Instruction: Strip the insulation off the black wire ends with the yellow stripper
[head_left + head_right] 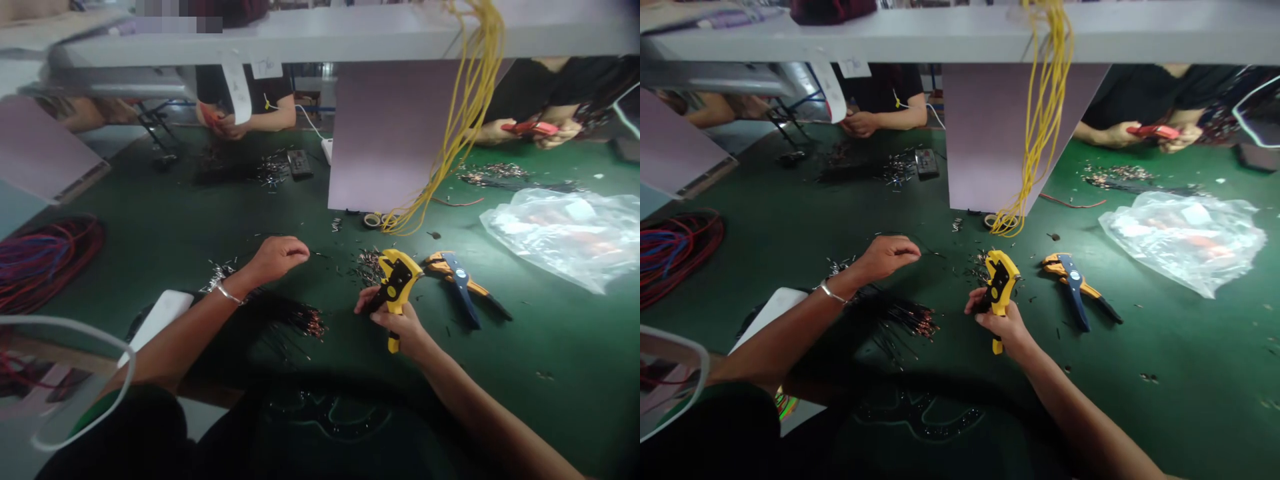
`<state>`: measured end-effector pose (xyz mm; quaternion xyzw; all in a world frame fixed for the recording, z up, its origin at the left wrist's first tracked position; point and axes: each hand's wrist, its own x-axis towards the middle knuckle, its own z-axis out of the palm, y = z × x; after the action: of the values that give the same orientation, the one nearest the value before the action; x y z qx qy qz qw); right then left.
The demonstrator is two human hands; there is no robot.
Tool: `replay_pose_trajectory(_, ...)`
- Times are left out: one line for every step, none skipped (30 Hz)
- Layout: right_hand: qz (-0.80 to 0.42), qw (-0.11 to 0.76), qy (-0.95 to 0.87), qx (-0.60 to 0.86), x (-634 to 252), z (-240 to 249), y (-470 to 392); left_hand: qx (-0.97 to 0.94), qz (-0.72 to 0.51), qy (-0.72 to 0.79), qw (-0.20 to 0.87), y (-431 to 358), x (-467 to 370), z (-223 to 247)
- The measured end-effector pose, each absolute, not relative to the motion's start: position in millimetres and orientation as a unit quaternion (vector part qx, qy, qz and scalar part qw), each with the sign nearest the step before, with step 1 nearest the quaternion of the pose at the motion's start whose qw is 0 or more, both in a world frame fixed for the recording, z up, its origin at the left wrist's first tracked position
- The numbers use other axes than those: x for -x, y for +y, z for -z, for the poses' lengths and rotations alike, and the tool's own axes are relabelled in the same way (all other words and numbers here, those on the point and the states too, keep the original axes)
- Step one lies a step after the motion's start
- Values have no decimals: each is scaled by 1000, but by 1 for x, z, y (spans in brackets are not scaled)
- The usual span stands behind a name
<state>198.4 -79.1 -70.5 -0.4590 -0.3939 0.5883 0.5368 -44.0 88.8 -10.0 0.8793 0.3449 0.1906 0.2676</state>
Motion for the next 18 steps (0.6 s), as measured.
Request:
replay_pose_trajectory(-589,541,-388,458,-198,70,-79,-879,-205,333,272,85,40,5)
replay_pose_trajectory(-591,544,-383,456,-197,68,-79,-878,-218,326,275,81,34,1)
replay_pose_trajectory(-593,545,-381,453,-196,66,-79,-881,-216,316,279,76,28,-3)
replay_pose_trajectory(-596,545,-381,449,-195,64,-78,-885,-213,302,283,70,21,-6)
replay_pose_trajectory(-602,544,-382,442,-195,61,-78,-888,-208,289,290,64,14,-8)
replay_pose_trajectory(-609,545,-382,433,-194,59,-79,-892,-200,275,300,58,6,-9)
replay_pose_trajectory(-616,547,-379,422,-194,56,-79,-895,-189,256,313,52,-2,-10)
replay_pose_trajectory(-624,550,-374,410,-194,54,-79,-898,-183,233,326,45,-10,-10)
replay_pose_trajectory(-631,556,-367,398,-194,52,-80,-902,-178,218,328,39,-17,-9)
replay_pose_trajectory(-638,560,-359,388,-194,51,-81,-907,-177,215,315,34,-24,-8)
replay_pose_trajectory(-644,564,-350,380,-194,49,-82,-911,-176,219,301,29,-31,-7)
replay_pose_trajectory(-648,568,-343,374,-194,48,-82,-913,-169,220,299,25,-36,-7)
replay_pose_trajectory(-651,571,-336,370,-194,47,-83,-912,-157,220,308,22,-41,-6)
replay_pose_trajectory(-654,572,-332,367,-194,46,-83,-907,-156,230,317,19,-44,-6)
replay_pose_trajectory(-657,572,-329,365,-193,46,-83,-903,-153,238,323,17,-47,-5)
replay_pose_trajectory(-660,573,-325,362,-193,45,-83,-900,-152,244,327,15,-49,-5)
replay_pose_trajectory(-662,574,-320,359,-192,45,-83,-898,-155,249,329,14,-51,-5)
replay_pose_trajectory(-665,574,-316,358,-192,45,-82,-895,-159,252,331,13,-52,-4)
